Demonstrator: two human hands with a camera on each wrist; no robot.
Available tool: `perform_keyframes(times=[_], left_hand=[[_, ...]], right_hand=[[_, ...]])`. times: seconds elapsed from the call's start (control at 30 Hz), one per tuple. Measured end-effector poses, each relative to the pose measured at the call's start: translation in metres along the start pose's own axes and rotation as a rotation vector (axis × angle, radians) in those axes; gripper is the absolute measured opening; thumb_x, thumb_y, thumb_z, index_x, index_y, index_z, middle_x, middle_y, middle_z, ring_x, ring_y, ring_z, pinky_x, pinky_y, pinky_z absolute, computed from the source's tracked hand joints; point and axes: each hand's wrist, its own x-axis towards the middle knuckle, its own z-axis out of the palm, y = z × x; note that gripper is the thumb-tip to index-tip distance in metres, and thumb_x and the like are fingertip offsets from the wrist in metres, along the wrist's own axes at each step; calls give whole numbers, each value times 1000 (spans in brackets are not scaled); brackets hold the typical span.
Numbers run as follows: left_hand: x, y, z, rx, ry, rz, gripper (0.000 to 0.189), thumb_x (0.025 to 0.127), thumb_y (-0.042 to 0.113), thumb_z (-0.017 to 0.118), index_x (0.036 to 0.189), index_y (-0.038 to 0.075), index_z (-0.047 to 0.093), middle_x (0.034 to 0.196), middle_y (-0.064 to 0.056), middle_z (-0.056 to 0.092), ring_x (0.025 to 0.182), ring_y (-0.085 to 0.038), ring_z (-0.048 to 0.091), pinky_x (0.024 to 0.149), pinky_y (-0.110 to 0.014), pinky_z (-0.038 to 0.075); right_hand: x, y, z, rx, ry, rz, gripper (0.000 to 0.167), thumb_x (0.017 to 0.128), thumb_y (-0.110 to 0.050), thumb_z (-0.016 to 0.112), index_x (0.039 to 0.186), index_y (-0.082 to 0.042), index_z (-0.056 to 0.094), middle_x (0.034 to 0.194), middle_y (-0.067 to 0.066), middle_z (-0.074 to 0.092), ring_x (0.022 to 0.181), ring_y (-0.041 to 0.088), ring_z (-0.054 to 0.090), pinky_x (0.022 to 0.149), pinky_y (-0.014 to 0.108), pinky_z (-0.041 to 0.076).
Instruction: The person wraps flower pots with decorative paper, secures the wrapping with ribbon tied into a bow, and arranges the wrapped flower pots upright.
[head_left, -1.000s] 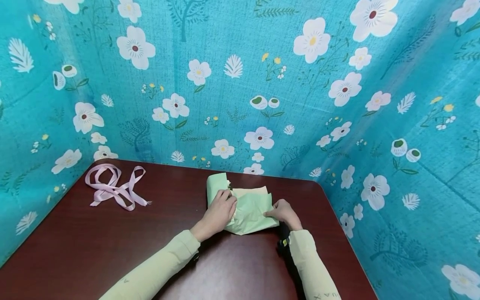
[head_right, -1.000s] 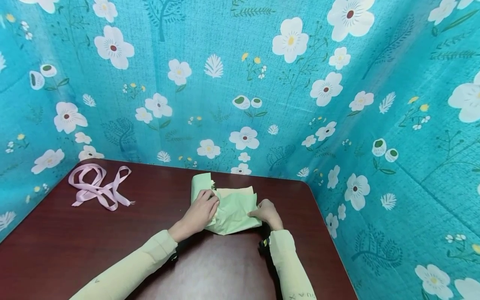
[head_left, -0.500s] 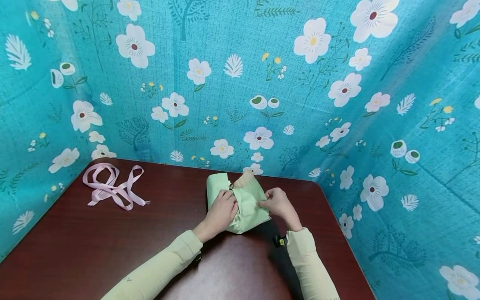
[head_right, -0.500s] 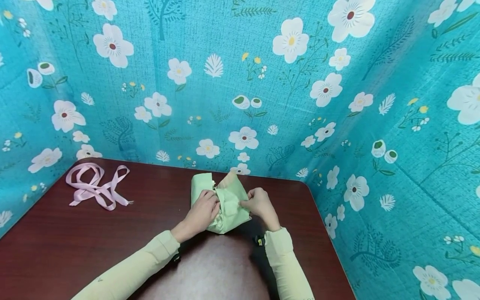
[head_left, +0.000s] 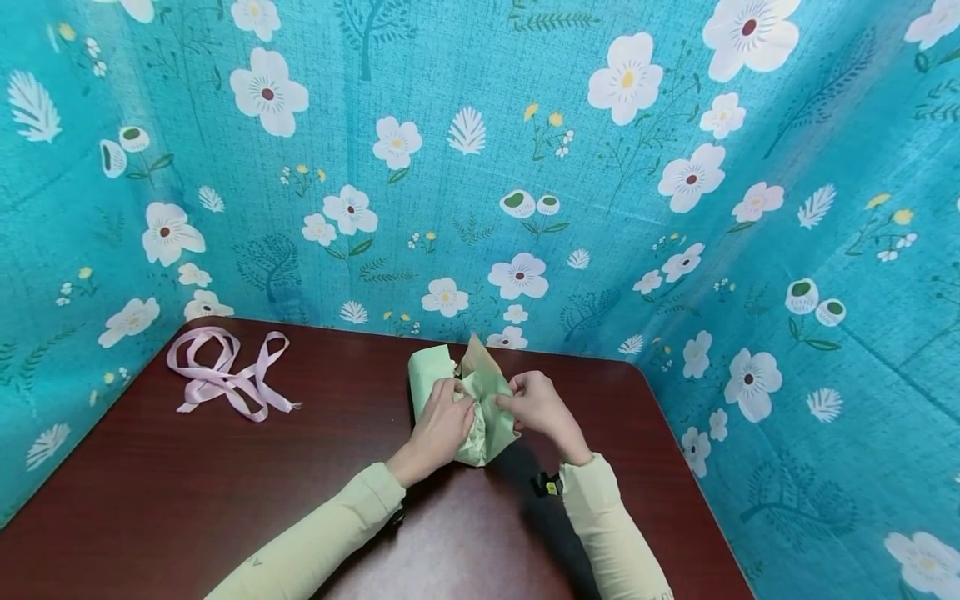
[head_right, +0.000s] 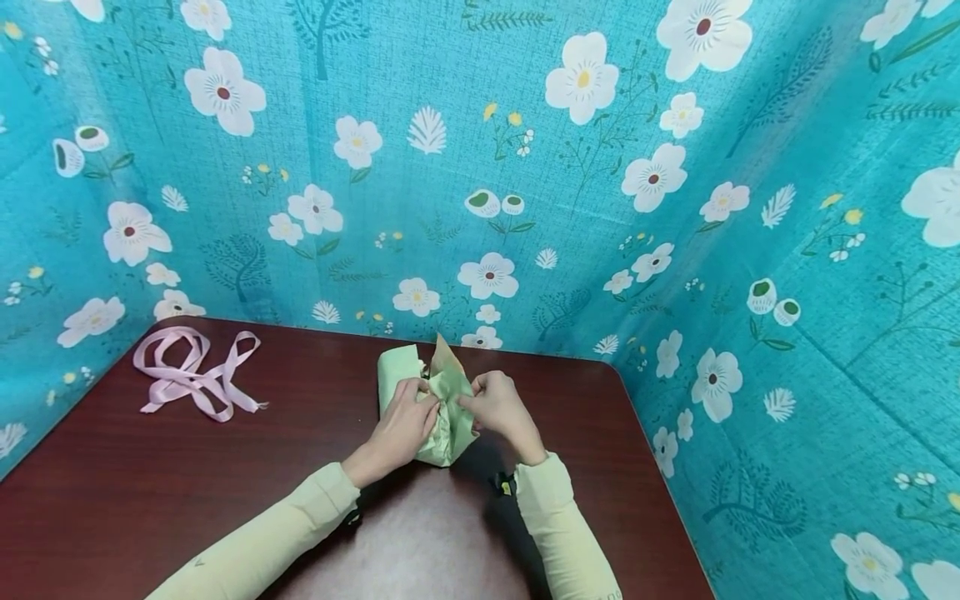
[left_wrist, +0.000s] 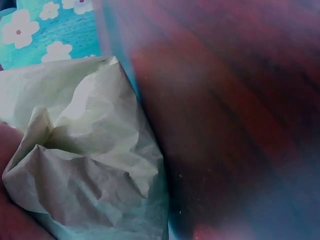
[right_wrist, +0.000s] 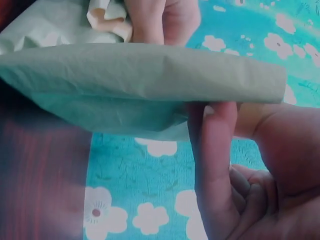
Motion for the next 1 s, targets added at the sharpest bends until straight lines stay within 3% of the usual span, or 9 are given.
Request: perform_keyframes(times=[0.13, 0.33, 0.5, 0.67, 0.73, 0.87, 1.0], left_hand=[[1, 1, -2, -1, -51, 4, 16, 99, 11, 62, 89, 6, 73, 107, -18, 59, 106, -35, 51, 96, -43, 45], [3, 2, -3, -83, -69, -75, 19, 103, 11, 53, 101, 1, 69, 108, -15, 62, 111, -32, 53, 100, -41, 45], [1, -1, -4, -214, -62, -135, 18, 100, 2, 46, 100, 3, 64, 104, -12, 63, 111, -30, 53, 100, -42, 44], [-3, 0, -7, -237, -96, -188, 17, 97, 2, 50, 105, 7, 65, 112, -10, 67, 121, -34, 43, 102, -52, 35], [-3, 2, -7, -243, -76, -228, 19, 97, 3, 54, 110, 7, 66, 118, -10, 66, 121, -35, 41, 98, -55, 33], [-2, 3, -8, -266, 31, -271, 25, 90, 5, 67, 115, 5, 64, 127, -14, 56, 115, -34, 45, 98, -53, 38], [-2, 3, -11, -237, 103, -243, 22, 83, 8, 77, 99, 5, 62, 108, -11, 54, 100, -29, 50, 90, -42, 47]], right_hand=[[2, -6, 5, 20, -20, -22, 35, 95, -12, 70, 64, -7, 54, 47, 4, 49, 57, 42, 68, 57, 43, 60], [5, -10, 12, 32, -8, -11, 25, 96, -12, 69, 73, -3, 63, 52, 13, 56, 53, 31, 68, 57, 42, 60], [6, -11, 15, 37, 2, 10, 24, 96, -13, 68, 75, -4, 63, 49, 4, 51, 52, 28, 68, 58, 40, 60], [5, -11, 15, 48, -2, 11, 25, 96, -15, 68, 75, -3, 63, 49, 0, 49, 50, 22, 67, 57, 35, 59], [5, -11, 14, 54, -6, 6, 24, 96, -15, 68, 77, -2, 65, 49, 1, 50, 49, 21, 66, 58, 36, 59], [6, -11, 14, 52, -5, 11, 23, 97, -16, 68, 79, -2, 65, 49, 1, 50, 50, 21, 66, 58, 36, 59], [7, -10, 15, 50, -3, 13, 25, 97, -16, 68, 77, -3, 62, 49, 0, 49, 50, 21, 66, 58, 35, 59]])
